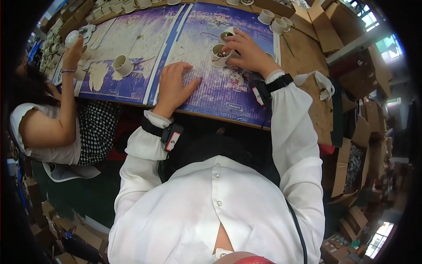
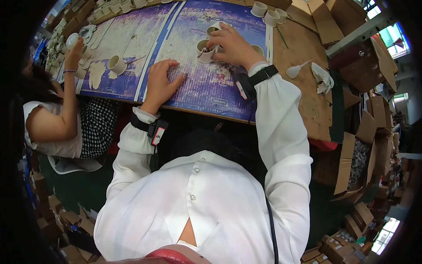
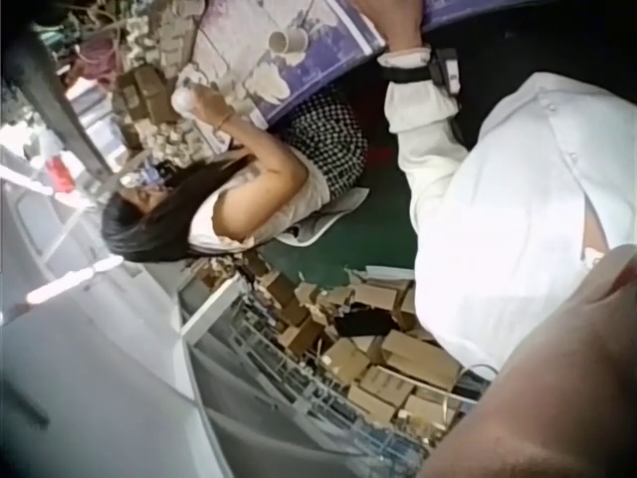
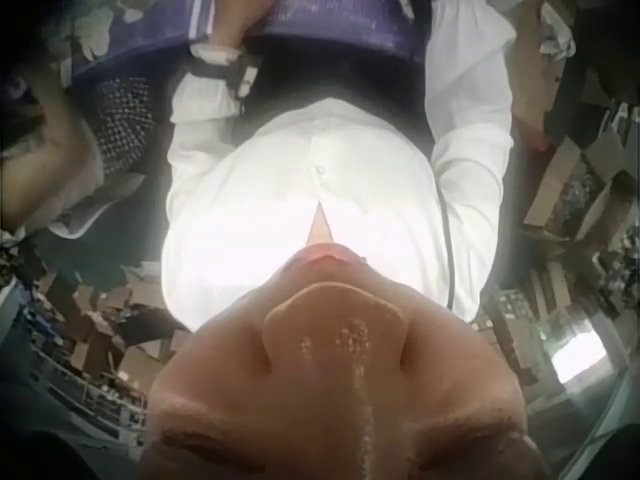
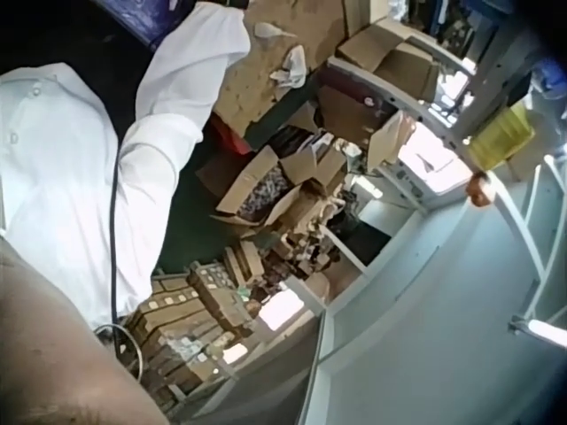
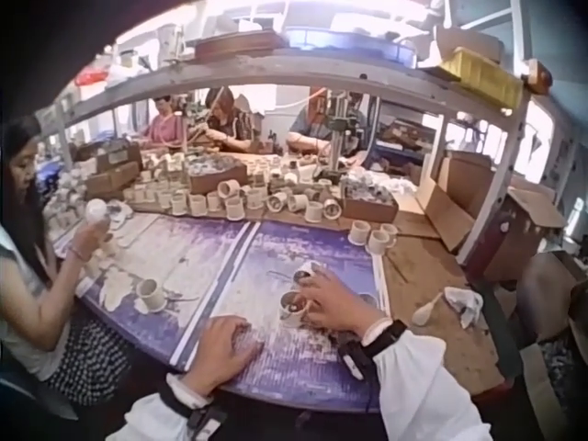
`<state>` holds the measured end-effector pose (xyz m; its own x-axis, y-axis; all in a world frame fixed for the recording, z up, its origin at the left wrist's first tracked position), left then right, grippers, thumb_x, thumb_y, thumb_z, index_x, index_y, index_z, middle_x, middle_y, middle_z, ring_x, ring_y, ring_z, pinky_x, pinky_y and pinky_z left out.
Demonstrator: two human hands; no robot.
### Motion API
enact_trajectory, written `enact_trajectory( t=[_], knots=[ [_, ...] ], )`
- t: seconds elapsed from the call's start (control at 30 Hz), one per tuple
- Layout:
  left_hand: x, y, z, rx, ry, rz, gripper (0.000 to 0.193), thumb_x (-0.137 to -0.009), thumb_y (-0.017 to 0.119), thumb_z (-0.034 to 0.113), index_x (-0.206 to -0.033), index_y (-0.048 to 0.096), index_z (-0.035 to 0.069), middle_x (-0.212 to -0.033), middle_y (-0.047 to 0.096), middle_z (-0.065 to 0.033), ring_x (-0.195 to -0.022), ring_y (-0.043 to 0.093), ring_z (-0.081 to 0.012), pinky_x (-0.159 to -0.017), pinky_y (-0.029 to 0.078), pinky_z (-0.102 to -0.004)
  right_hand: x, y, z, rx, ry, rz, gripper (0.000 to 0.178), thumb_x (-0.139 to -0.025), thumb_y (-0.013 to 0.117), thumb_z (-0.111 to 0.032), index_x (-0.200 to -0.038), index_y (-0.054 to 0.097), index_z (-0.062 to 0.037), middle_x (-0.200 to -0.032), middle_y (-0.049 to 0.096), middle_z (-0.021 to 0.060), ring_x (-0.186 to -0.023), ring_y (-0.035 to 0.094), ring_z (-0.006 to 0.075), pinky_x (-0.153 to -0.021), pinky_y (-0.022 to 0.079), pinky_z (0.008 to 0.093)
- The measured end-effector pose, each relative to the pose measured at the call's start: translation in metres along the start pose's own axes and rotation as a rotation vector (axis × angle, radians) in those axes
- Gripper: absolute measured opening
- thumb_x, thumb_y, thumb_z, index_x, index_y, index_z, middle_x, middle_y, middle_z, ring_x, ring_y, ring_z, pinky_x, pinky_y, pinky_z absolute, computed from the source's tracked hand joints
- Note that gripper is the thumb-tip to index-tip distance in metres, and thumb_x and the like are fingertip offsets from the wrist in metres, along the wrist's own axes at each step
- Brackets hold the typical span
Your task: Assembling small white cylindrical components on a production line using an applicator tool and small inserts.
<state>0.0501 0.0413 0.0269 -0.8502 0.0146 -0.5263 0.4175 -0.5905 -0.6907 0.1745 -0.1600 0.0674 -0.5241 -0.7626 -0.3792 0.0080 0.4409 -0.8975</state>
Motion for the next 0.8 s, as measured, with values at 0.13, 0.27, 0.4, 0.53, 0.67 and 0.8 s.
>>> enact_trajectory(
  t=[0.13,0.27,0.4,0.53,0.67,0.8],
  knots=[
    [0.001,0.002,-0.003,-0.013,-0.004,-0.024,0.046,-0.075,0.081,0.028,-0.112,0.063,0.008,-0.114,0.064,-0.0109,-0.113,0.054,-0.0323,-0.098,0.041,-0.0432,0.002,-0.001,-0.007,0.102,-0.037,-0.029,0.027,-0.074,0.078,-0.013,-0.1,0.07,-0.0146,-0.133,0.062,0.0066,-0.136,0.044,0.0373,-0.113,0.036,0.0449],
    [-0.001,0.002,-0.006,0.097,-0.068,-0.055,0.06,-0.073,0.082,0.029,-0.124,0.058,0.008,-0.117,0.064,-0.0108,-0.116,0.053,-0.0331,-0.1,0.041,-0.0433,0.005,0.003,-0.034,-0.177,-0.056,-0.187,0.03,-0.075,0.075,-0.008,-0.104,0.069,-0.013,-0.128,0.064,0.0073,-0.128,0.051,0.0349,-0.106,0.042,0.0434],
    [-0.004,-0.001,0.006,0.194,0.059,-0.106,0.075,-0.071,0.083,0.028,-0.136,0.05,0.008,-0.124,0.063,-0.0113,-0.119,0.053,-0.0334,-0.102,0.041,-0.0426,0.013,0.001,-0.066,-0.28,-0.141,-0.028,0.031,-0.079,0.071,-0.005,-0.109,0.067,-0.0111,-0.121,0.067,0.009,-0.114,0.059,0.0342,-0.098,0.047,0.0419],
    [-0.003,0.0,0.011,0.265,0.084,-0.247,0.08,-0.073,0.08,0.024,-0.143,0.046,0.007,-0.131,0.057,-0.016,-0.124,0.052,-0.0325,-0.107,0.039,-0.0424,0.001,-0.02,-0.026,-0.097,0.141,0.335,0.028,-0.083,0.069,-0.01,-0.11,0.066,-0.01,-0.121,0.065,0.0124,-0.11,0.061,0.0356,-0.092,0.05,0.0437],
    [-0.001,0.001,0.007,0.249,0.061,-0.256,0.083,-0.073,0.08,0.03,-0.145,0.044,0.009,-0.13,0.062,-0.0121,-0.121,0.053,-0.0322,-0.105,0.039,-0.0432,-0.022,-0.013,0.015,0.207,0.331,0.387,0.025,-0.087,0.066,-0.02,-0.111,0.067,-0.0106,-0.116,0.068,0.0159,-0.102,0.065,0.0361,-0.085,0.053,0.0454],
    [-0.001,0.002,0.008,0.25,0.065,-0.269,0.084,-0.074,0.079,0.033,-0.146,0.044,0.01,-0.128,0.063,-0.0121,-0.121,0.053,-0.0322,-0.105,0.038,-0.0438,-0.03,-0.003,0.055,0.178,0.66,0.09,0.035,-0.09,0.062,-0.034,-0.111,0.069,-0.0076,-0.106,0.071,0.0183,-0.094,0.067,0.0389,-0.084,0.054,0.0494]
  ],
)
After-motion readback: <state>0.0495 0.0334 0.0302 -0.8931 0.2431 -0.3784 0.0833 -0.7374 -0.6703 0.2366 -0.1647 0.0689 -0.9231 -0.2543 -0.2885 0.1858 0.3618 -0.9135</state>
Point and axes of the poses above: each hand's wrist, its own x-axis away from the middle knuckle, its own y-axis out of the palm, z = x × y, the point moved 6 cm from there along -x, towards the middle knuckle
